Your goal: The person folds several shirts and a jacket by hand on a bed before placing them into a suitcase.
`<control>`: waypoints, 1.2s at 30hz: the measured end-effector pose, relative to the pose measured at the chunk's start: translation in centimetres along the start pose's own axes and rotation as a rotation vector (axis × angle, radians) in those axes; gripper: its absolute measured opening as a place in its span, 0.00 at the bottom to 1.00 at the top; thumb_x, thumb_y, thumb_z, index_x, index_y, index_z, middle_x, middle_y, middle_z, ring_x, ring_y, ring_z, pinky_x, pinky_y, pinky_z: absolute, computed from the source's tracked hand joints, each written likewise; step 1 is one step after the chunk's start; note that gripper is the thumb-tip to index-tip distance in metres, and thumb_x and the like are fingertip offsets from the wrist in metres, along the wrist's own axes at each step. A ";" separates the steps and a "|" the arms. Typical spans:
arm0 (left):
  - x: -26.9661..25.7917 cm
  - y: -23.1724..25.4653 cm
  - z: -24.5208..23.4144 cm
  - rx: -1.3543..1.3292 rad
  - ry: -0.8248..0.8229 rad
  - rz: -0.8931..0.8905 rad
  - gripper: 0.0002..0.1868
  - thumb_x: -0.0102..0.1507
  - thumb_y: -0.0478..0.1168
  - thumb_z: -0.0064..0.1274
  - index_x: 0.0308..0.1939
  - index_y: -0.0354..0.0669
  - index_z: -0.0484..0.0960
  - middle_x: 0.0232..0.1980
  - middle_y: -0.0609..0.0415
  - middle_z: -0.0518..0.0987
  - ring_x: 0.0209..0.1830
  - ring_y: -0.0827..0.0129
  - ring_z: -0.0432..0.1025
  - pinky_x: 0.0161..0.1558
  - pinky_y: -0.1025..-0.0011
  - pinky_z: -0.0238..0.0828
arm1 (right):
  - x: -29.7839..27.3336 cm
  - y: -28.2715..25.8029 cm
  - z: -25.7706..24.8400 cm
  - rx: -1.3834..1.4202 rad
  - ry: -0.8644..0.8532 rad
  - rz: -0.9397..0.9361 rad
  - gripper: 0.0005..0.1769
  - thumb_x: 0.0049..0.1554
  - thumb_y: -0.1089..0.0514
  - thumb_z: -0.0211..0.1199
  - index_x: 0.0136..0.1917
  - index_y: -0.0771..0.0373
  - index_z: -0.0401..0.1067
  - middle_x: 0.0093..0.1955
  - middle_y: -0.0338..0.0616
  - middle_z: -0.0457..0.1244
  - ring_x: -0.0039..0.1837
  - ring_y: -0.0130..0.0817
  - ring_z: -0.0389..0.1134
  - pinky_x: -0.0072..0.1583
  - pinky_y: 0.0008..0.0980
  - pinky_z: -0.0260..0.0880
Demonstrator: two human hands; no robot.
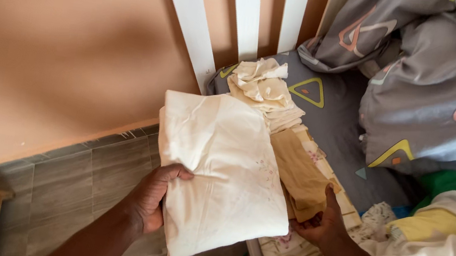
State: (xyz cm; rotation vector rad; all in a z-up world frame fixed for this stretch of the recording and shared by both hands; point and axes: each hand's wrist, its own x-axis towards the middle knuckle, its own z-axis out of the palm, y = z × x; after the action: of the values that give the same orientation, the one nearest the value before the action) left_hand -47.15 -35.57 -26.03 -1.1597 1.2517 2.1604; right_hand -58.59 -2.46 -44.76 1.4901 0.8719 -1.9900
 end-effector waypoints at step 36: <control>16.6 -10.2 2.9 0.584 -0.089 -0.410 0.25 0.71 0.54 0.41 0.67 0.48 0.71 0.62 0.50 0.80 0.56 0.64 0.76 0.57 0.60 0.75 | -2.5 -6.5 -1.9 0.108 -0.378 -0.373 0.20 0.56 0.55 0.69 0.61 0.61 0.74 0.59 0.46 0.68 0.57 0.40 0.71 0.58 0.41 0.74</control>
State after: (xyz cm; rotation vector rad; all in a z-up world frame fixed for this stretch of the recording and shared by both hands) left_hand -51.42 -28.91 -44.05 -0.9490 1.3367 1.4010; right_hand -61.39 3.34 -41.43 0.9998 0.9368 -2.5174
